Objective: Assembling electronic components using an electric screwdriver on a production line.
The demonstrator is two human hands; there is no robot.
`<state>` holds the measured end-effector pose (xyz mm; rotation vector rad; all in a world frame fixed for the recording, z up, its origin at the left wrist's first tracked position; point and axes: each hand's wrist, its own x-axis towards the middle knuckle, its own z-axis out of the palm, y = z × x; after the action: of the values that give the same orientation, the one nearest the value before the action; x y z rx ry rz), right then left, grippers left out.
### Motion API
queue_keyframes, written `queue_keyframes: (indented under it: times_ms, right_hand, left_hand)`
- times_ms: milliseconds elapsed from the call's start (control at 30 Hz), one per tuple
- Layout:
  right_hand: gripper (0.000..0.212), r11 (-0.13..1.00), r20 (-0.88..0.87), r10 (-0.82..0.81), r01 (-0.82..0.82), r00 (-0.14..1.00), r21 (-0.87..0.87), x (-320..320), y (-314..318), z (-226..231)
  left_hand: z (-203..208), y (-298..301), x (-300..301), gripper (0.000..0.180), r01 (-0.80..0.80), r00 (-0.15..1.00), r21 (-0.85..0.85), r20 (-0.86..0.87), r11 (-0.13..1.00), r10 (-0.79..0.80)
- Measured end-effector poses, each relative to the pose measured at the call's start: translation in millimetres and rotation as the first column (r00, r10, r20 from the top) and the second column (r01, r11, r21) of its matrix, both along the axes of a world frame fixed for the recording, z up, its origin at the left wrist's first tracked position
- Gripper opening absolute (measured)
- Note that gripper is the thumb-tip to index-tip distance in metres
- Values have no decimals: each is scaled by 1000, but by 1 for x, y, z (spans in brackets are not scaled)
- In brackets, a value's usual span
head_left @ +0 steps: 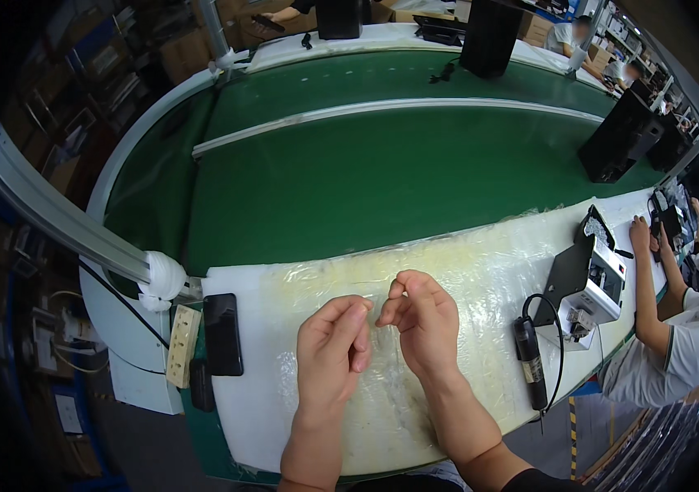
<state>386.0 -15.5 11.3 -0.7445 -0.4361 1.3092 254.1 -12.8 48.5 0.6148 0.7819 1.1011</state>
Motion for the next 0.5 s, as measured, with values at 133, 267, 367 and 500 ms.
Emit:
queue_keyframes:
  times_ms: [133,267,367,500]
  right_hand:
    - [22,999,14,23,-23,1000,48,0,-2,1]
    - [25,995,53,69,-72,996,71,-3,-4,0]
    - [20,997,107,57,-62,993,52,-7,-3,-4]
    - [14,1000,202,10,-11,979,2,-8,4,-13]
  left_hand:
    - [1,1,-3,15,17,997,-50,76,999,-13]
    - [-1,2,-7,13,33,995,-55,91,998,-28]
    - [1,0,-4,9,-15,987,-16,161,1000,17]
    - [9,-15,-12,9,-92,980,293,196,952,34]
